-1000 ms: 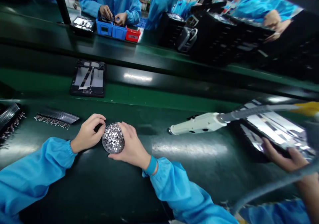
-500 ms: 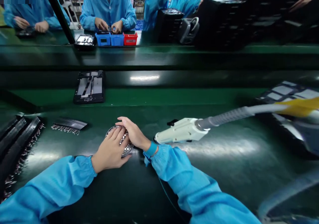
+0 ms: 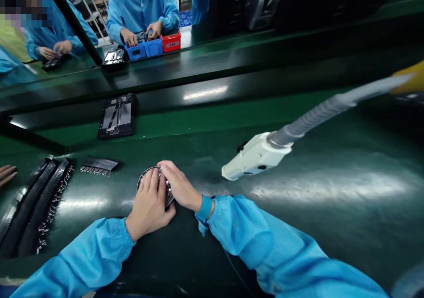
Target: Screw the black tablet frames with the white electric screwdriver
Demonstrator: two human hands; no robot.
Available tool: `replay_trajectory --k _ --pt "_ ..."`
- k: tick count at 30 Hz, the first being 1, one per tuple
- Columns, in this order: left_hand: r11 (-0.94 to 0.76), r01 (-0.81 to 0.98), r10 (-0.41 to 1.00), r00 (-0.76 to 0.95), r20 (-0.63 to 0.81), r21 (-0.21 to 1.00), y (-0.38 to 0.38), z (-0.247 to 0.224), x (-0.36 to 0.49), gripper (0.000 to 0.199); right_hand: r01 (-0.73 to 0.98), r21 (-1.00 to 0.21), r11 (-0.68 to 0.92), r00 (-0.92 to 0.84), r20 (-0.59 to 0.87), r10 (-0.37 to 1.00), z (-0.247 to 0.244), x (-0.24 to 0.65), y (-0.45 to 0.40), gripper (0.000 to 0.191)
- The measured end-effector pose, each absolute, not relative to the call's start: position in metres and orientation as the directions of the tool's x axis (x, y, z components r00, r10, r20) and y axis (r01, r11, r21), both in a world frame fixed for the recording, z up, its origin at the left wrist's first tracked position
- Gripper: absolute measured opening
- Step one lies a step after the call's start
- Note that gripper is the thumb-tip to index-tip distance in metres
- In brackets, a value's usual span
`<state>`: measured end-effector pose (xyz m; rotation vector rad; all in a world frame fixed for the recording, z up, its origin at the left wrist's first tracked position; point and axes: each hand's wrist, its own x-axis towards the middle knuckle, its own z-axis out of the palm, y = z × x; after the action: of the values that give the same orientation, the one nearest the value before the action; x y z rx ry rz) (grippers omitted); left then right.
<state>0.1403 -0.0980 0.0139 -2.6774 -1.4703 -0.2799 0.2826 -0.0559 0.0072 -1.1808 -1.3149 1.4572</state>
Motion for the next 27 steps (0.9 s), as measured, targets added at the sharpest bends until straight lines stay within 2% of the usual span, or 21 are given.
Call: replay_trajectory --k 5,9,11,16,22,27 --pt "-0.626 0.778 0.763 0.627 0.157 -0.06 -0.106 0.009 0.153 0.064 0.0 -0.995 -0.101 -0.208 -0.099 0.973 0.004 0.281 -0.052 0.05" --pt "-0.67 0.738 0.723 0.673 0.156 -0.078 -0.107 0.008 0.152 0.057 0.003 -0.996 -0.088 -0.221 -0.086 0.971 0.002 0.282 -0.053 0.05" --pt "-0.656 0.752 0.738 0.656 0.159 -0.059 -0.105 0.01 0.148 0.059 0.007 -0.997 -0.078 -0.233 -0.078 0.969 0.003 0.284 -0.055 0.05" --pt "-0.558 0.829 0.816 0.556 0.158 -0.035 -0.107 0.015 0.132 0.082 0.036 -0.997 -0.072 -0.245 -0.079 0.966 0.01 0.29 -0.061 0.049" --pt "-0.466 0.883 0.865 0.467 0.183 -0.055 -0.128 0.018 0.124 0.078 0.068 -0.994 -0.086 -0.246 -0.1 0.964 0.015 0.292 -0.07 0.046" --pt "-0.474 0.88 0.867 0.472 0.158 -0.032 -0.123 0.017 0.138 0.078 0.085 -0.99 -0.117 -0.248 -0.134 0.959 0.014 0.294 -0.074 0.048"
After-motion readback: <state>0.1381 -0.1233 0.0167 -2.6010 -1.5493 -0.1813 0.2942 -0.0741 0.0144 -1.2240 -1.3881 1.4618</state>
